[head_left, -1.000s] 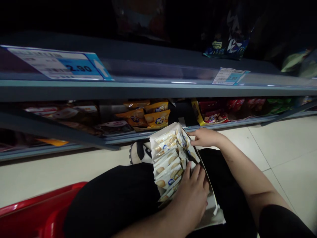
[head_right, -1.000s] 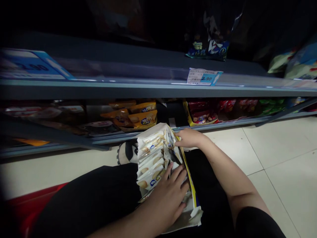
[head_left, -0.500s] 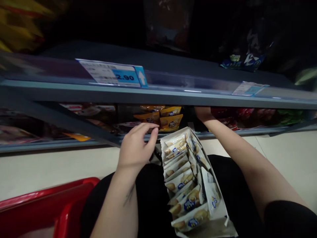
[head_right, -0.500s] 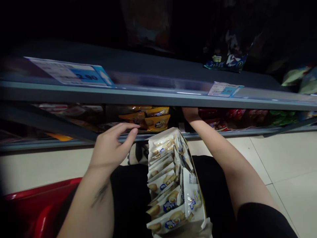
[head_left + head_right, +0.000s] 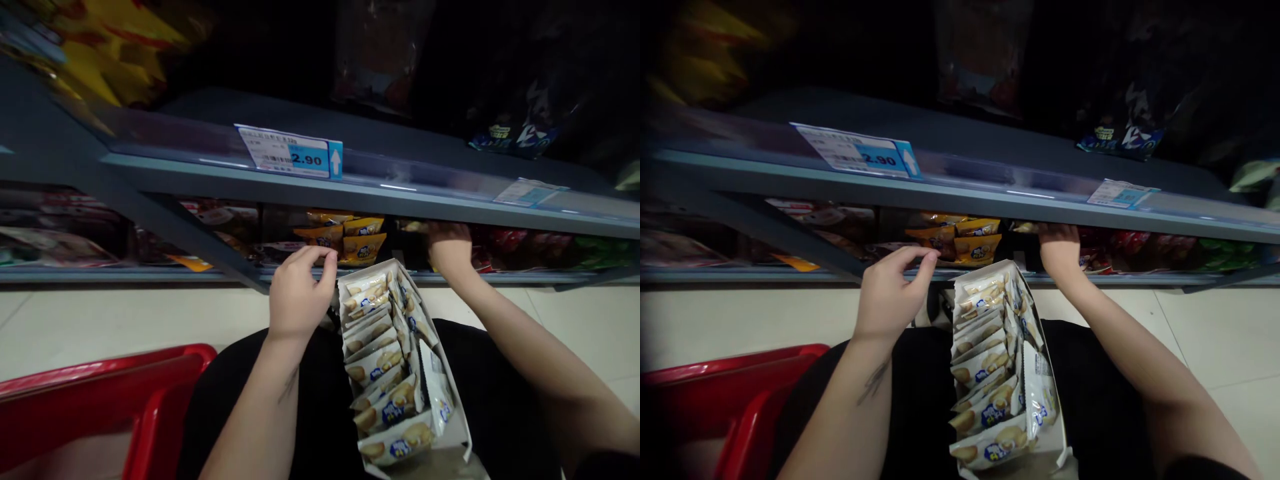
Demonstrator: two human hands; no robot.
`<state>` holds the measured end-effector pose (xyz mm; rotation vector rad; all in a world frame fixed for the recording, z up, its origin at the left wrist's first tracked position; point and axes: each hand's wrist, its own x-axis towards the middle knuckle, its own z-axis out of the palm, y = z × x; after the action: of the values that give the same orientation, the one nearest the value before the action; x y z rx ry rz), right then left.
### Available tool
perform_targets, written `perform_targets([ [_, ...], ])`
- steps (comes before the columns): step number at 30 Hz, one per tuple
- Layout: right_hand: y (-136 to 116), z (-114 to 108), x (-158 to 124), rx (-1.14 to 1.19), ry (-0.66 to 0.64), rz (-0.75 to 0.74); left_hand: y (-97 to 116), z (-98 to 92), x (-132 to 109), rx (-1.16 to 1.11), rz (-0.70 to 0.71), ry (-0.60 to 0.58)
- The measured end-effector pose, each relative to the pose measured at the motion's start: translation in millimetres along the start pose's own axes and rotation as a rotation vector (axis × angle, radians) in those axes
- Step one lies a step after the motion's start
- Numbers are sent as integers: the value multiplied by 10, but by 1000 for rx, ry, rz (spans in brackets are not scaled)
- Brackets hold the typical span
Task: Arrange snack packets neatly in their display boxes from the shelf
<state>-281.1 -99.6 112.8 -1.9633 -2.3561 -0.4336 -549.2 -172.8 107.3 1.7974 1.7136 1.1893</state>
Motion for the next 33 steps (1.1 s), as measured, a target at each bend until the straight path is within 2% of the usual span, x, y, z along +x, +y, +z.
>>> perform_targets([
  [1, 30, -95, -208, -11, 60, 21, 13, 33, -12, -59, -56, -23],
  [3, 66, -222, -608, 73, 120, -53, 35, 116, -32, -273, -215, -121],
  [5, 66, -251, -925, 257, 267, -176, 57, 199, -46, -535, -389, -280],
  [7, 38, -200, -1120, 433, 406, -286, 86, 259, -57, -707, -493, -436],
  [10, -44, -77, -1212, 536, 490, -422, 147, 300, -76, -755, -477, -617],
  [12, -118, -26, -1202, 565, 484, -473, 181, 313, -88, -785, -437, -748],
  [14, -186, -29, -1185, 612, 453, -464, 187, 320, -88, -831, -432, -820],
  [16, -217, -90, -1185, 663, 426, -387, 157, 316, -69, -852, -457, -752],
  [18, -197, -199, -1210, 727, 347, -338, 105, 297, -35, -840, -497, -583],
  [19, -174, -263, -1231, 767, 251, -377, 79, 283, -17, -831, -516, -501],
  [21, -131, -384, -1289, 834, -49, -580, 46, 250, 11, -815, -542, -376],
  [23, -122, -464, -1354, 848, -350, -796, 47, 221, 20, -804, -545, -313],
  [25, -152, -490, -1410, 809, -511, -878, 70, 207, 13, -793, -531, -287],
  [27, -188, -483, -1442, 746, -569, -871, 96, 206, 0, -784, -508, -274],
  [33, -114, -520, -1462, 669, -612, -820, 99, 219, -8, -784, -474, -210],
])
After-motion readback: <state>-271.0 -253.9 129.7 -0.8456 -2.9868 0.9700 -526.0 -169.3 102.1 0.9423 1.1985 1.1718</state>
